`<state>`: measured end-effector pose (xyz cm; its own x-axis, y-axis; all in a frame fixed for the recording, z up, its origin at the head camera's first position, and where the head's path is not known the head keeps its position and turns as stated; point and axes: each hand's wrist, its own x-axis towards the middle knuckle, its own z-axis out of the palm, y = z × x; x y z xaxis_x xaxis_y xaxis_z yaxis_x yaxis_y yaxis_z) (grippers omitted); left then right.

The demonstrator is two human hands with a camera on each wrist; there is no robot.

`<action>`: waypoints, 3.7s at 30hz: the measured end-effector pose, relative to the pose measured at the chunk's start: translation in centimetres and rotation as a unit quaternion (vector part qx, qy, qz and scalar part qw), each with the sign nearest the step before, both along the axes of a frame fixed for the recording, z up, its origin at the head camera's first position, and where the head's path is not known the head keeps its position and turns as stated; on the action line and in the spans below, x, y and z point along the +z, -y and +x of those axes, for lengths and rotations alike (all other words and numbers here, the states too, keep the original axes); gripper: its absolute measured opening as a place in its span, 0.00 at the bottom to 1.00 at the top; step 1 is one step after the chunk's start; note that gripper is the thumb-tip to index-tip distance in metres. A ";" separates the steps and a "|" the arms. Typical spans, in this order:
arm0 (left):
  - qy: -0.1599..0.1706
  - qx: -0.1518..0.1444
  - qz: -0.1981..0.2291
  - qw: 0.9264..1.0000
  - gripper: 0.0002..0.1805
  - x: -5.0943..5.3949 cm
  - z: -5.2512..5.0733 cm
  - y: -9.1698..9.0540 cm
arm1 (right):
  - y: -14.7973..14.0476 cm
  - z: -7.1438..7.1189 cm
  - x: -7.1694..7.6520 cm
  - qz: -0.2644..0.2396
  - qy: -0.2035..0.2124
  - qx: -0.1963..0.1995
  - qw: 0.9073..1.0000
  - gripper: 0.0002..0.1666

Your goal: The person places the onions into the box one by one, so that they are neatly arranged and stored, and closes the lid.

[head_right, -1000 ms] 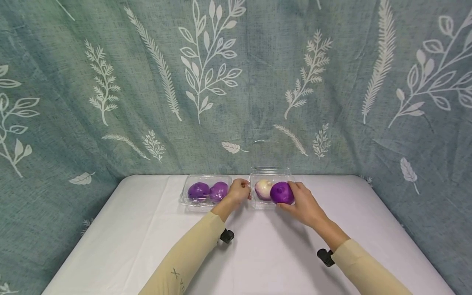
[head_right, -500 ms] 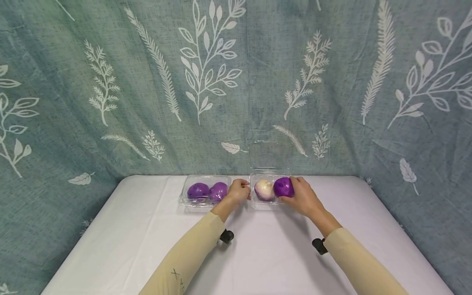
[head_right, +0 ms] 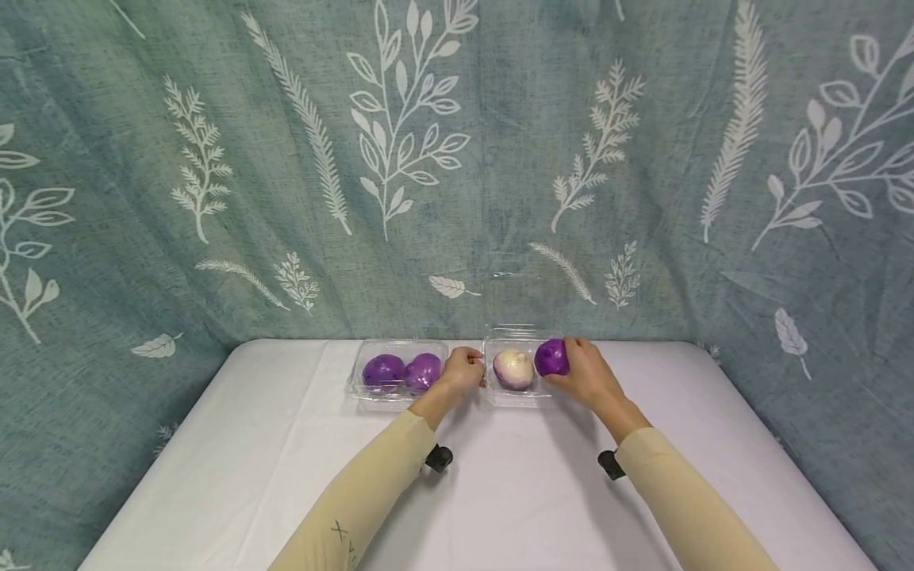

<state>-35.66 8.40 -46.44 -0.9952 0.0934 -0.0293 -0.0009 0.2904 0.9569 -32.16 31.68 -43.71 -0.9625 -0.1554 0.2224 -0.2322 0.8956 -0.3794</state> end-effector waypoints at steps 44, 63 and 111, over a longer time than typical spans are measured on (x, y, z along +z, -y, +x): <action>0.004 0.003 -0.004 1.000 0.18 0.3 -0.1 -0.3 | -1.9 -4.2 1.1 -0.090 0.063 -0.045 0.993 0.49; -0.001 0.002 -0.006 1.000 0.19 0.2 0.0 -0.4 | -1.3 -5.9 3.0 -0.258 0.132 -0.102 0.952 0.42; 0.015 -0.007 0.008 1.000 0.20 0.2 -0.2 -0.3 | -6.2 -2.6 1.6 -0.456 0.245 0.045 0.854 0.44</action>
